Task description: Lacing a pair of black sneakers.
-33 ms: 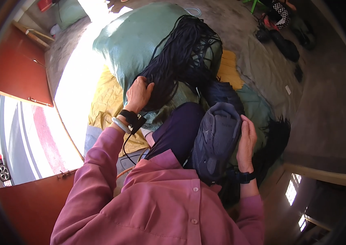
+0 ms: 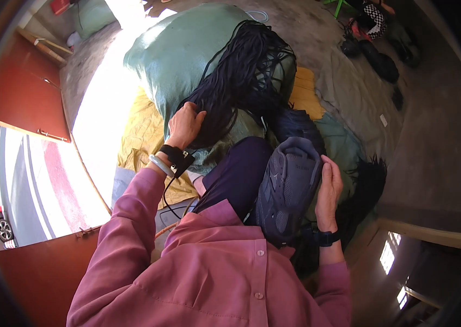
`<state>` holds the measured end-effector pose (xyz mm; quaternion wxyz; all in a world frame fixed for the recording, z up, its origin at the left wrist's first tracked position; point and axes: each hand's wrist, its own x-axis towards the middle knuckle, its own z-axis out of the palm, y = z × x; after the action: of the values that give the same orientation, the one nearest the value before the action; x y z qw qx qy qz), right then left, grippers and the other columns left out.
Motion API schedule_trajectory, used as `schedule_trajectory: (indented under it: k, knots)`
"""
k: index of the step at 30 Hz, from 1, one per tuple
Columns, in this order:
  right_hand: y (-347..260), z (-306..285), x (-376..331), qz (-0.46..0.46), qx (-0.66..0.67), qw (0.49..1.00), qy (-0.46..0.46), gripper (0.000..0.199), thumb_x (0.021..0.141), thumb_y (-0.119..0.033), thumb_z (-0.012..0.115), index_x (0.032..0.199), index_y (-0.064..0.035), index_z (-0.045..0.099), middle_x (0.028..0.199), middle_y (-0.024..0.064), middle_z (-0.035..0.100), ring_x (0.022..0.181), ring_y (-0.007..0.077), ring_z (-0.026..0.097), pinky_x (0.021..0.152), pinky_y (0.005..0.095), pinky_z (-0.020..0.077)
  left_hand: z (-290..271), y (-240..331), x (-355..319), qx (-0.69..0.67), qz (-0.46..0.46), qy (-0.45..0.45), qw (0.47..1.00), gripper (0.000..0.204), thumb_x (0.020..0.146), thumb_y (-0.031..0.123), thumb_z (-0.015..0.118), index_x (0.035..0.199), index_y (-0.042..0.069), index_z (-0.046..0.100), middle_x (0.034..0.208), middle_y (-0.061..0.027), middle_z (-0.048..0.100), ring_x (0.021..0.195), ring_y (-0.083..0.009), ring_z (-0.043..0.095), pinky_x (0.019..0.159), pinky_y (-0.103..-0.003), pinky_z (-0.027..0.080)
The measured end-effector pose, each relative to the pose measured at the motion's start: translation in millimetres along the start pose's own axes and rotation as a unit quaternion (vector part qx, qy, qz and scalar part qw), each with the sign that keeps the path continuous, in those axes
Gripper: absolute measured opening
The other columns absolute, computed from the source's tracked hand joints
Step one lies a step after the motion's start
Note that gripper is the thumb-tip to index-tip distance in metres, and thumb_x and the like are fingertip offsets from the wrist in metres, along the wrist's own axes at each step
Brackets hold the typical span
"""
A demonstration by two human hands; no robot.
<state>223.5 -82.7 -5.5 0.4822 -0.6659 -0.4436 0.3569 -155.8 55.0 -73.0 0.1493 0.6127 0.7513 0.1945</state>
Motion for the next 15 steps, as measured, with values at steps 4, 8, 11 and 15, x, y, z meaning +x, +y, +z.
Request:
schedule_trajectory:
  k: [4,8,11,15]
  knots:
    - [-5.3,-8.5,-11.9,0.0,-0.01,1.0,0.005,0.037,0.11,-0.027,0.05,0.127,0.0014,0.066,0.123,0.0078,0.065,0.116,0.0146,0.057,0.105,0.0286,0.0405,1.6,-1.4,17.0,-0.031,-0.029,-0.082,0.996,0.04,0.087,0.026,0.076,0.119,0.002,0.071,0.099,-0.0165,0.076,0.096,-0.0307,0.073,0.088,-0.04,0.055]
    - [-7.0,-12.3,-21.5,-0.021,-0.005,1.0,0.002,0.03,0.109,-0.022,0.052,0.121,0.001,0.067,0.12,0.0059,0.066,0.11,0.0123,0.057,0.099,0.027,0.0428,5.3,-26.1,33.5,-0.125,-0.025,-0.113,0.985,0.041,0.087,0.026,0.077,0.118,0.0,0.073,0.102,-0.014,0.077,0.096,-0.0242,0.073,0.086,-0.035,0.056]
    - [-14.2,-13.4,-28.1,-0.05,-0.016,0.999,0.006,0.025,0.108,-0.017,0.054,0.118,0.0005,0.068,0.119,0.0051,0.065,0.108,0.0112,0.057,0.097,0.0258,0.044,-0.5,-31.9,24.7,-0.299,-0.022,-0.091,0.95,0.042,0.086,0.031,0.078,0.112,-0.003,0.075,0.099,-0.0138,0.077,0.096,-0.0209,0.072,0.087,-0.031,0.054]
    - [-21.7,-22.0,-39.3,-0.102,-0.04,0.994,0.003,0.019,0.106,-0.01,0.054,0.113,0.0016,0.067,0.121,0.008,0.061,0.11,0.0158,0.059,0.097,0.0277,0.0461,-59.9,2.1,-7.1,-0.359,-0.028,-0.169,0.918,0.034,0.091,0.028,0.077,0.108,-0.001,0.074,0.092,-0.0004,0.07,0.084,-0.0106,0.063,0.077,-0.026,0.048]
